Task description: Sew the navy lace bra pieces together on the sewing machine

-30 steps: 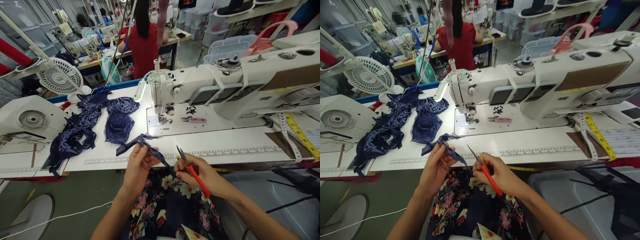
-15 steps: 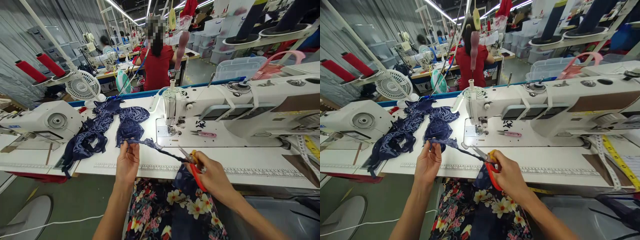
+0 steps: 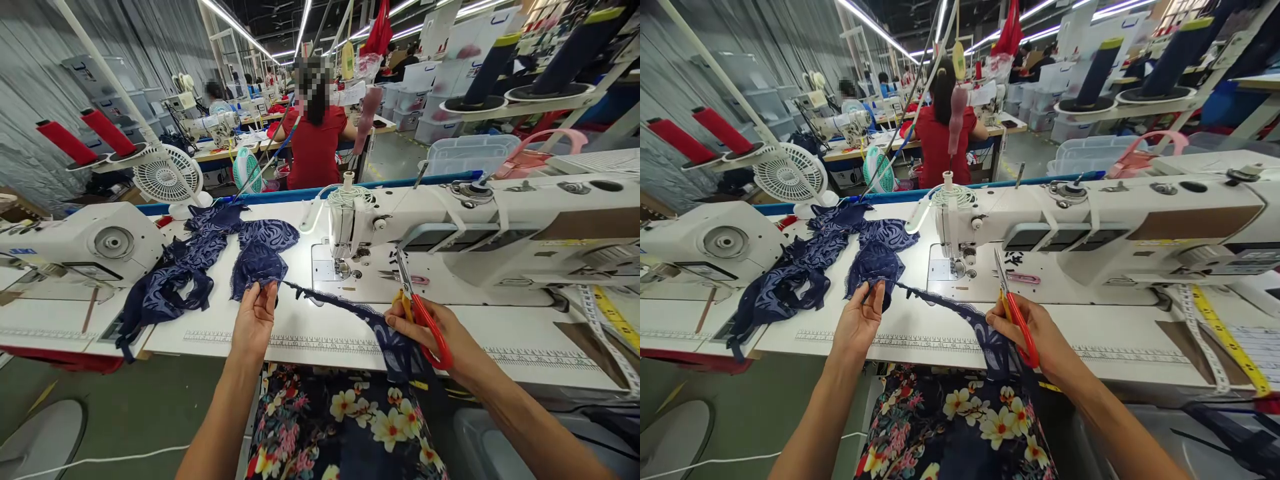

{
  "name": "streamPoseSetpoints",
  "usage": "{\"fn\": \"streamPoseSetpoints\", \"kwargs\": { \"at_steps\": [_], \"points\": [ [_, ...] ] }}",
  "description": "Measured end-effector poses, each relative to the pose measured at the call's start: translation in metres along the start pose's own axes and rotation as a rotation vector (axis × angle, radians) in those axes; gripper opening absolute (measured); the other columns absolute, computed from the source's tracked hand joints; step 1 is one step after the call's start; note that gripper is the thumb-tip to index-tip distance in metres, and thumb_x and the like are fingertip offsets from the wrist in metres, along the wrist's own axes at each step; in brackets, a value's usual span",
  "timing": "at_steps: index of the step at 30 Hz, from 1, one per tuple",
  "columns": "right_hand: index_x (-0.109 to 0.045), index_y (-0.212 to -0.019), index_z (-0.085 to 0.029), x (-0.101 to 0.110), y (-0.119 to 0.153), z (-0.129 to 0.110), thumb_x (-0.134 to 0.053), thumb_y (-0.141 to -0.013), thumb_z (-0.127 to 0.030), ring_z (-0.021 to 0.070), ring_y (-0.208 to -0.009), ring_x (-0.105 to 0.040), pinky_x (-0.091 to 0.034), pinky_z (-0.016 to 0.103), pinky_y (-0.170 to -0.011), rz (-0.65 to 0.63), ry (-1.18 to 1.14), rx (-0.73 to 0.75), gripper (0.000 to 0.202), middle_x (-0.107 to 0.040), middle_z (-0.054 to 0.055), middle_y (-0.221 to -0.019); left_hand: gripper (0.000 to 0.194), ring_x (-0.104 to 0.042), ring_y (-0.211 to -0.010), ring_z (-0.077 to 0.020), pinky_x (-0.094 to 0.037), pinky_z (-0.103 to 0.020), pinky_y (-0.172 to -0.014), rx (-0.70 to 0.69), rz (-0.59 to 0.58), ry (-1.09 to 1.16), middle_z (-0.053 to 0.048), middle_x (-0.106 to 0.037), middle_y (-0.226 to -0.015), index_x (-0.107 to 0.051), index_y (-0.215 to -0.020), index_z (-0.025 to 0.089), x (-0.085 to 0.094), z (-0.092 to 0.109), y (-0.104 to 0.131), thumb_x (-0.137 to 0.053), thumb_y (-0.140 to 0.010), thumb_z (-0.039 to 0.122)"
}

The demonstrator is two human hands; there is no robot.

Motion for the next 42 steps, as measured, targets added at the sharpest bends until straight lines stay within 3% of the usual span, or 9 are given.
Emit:
{"fn": "streamPoseSetpoints", "kwargs": {
  "at_steps": [4,6,10,14,19,22,25,30,42],
  "points": [
    [-0.053,-0.080,-0.022,0.003,0.006,-0.003,-0.060,-0.084,-0.043,0.0181,-0.074,-0.064,-0.052,0.029,-0.067,0.179,0.321,0.243,0.023,-0.069,0.006,-0.087,0.014,-0.072,-0.082,-0.0113,-0.060,-0.018,-0.075,0.027,-0.049,0.010,-0.007,-0.072,-0.085,-0.061,-0.092,0.010,0.013,-0.025,0.017,-0.048,-0.097,0.012],
    [-0.050,-0.075,-0.022,0.000,0.014,-0.010,-0.054,-0.086,-0.029,0.0182,-0.075,-0.065,-0.051,0.030,-0.066,0.216,0.561,0.497,0.014,-0.070,0.006,-0.089,0.019,-0.071,-0.083,-0.0133,-0.058,-0.017,-0.071,0.264,-0.169,-0.114,-0.010,-0.071,-0.086,-0.064,-0.090,0.009,0.019,-0.055,0.037,-0.056,-0.096,0.025],
    [-0.057,-0.079,-0.023,-0.012,0.038,-0.013,-0.048,-0.088,-0.014,0.0193,-0.082,-0.067,-0.052,0.032,-0.073,0.108,0.878,0.966,0.016,-0.070,0.005,-0.081,0.055,-0.068,-0.072,-0.0158,-0.057,-0.025,-0.067,0.589,-0.437,-0.373,-0.013,-0.068,-0.084,-0.068,-0.090,0.005,0.016,-0.105,0.075,-0.062,-0.084,0.060],
    [-0.062,-0.092,-0.026,-0.015,0.061,-0.002,-0.056,-0.090,-0.020,0.0189,-0.080,-0.067,-0.052,0.033,-0.076,-0.016,1.015,1.118,0.009,-0.072,0.003,-0.085,0.043,-0.064,-0.065,-0.0144,-0.056,-0.027,-0.064,0.555,-0.500,-0.474,-0.006,-0.064,-0.072,-0.064,-0.080,0.009,0.000,-0.122,0.076,-0.083,-0.069,0.047],
    [-0.061,-0.097,-0.023,-0.010,0.074,0.005,-0.053,-0.090,-0.014,0.0200,-0.086,-0.067,-0.053,0.034,-0.079,0.024,0.986,1.037,0.015,-0.072,0.007,-0.096,0.040,-0.067,-0.070,-0.0161,-0.057,-0.032,-0.074,0.420,-0.516,-0.532,-0.002,-0.063,-0.072,-0.064,-0.078,0.011,-0.002,-0.125,0.067,-0.089,-0.061,0.036],
    [-0.056,-0.088,-0.022,-0.005,0.074,0.010,-0.046,-0.089,-0.011,0.0201,-0.091,-0.066,-0.053,0.032,-0.075,0.023,0.844,0.840,0.015,-0.069,0.008,-0.094,0.041,-0.067,-0.072,-0.0164,-0.057,-0.034,-0.079,0.334,-0.540,-0.558,-0.003,-0.065,-0.075,-0.067,-0.082,0.010,-0.001,-0.124,0.067,-0.088,-0.062,0.039],
    [-0.050,-0.084,-0.024,0.007,0.069,0.018,-0.050,-0.089,-0.023,0.0167,-0.071,-0.063,-0.049,0.027,-0.058,0.024,0.757,0.560,0.005,-0.064,0.004,-0.081,0.042,-0.066,-0.073,-0.0165,-0.057,-0.037,-0.082,0.292,-0.581,-0.580,-0.006,-0.068,-0.081,-0.069,-0.088,0.011,-0.003,-0.122,0.068,-0.085,-0.066,0.043],
    [-0.049,-0.090,-0.026,0.032,0.057,0.021,-0.065,-0.081,-0.047,0.0174,-0.066,-0.061,-0.048,0.028,-0.056,-0.029,0.803,0.247,0.028,-0.062,0.002,-0.081,0.046,-0.065,-0.064,-0.0152,-0.059,-0.034,-0.073,0.304,-0.578,-0.660,-0.005,-0.067,-0.073,-0.068,-0.084,0.010,-0.004,-0.121,0.071,-0.084,-0.064,0.049],
    [-0.060,-0.092,-0.025,0.035,0.048,0.016,-0.060,-0.082,-0.059,0.0200,-0.077,-0.063,-0.047,0.029,-0.063,-0.214,0.833,0.165,0.036,-0.065,0.005,-0.090,0.049,-0.065,-0.061,-0.0151,-0.059,-0.031,-0.066,0.264,-0.601,-0.757,-0.006,-0.066,-0.068,-0.067,-0.081,0.009,-0.003,-0.125,0.074,-0.081,-0.066,0.054]
  ]
}}
Point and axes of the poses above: each hand's wrist, its own y-axis away from the middle knuckle, its own x-axis out of the back of the hand, z = x × y, the point moved 3 cm from there along -y, towards the middle knuckle
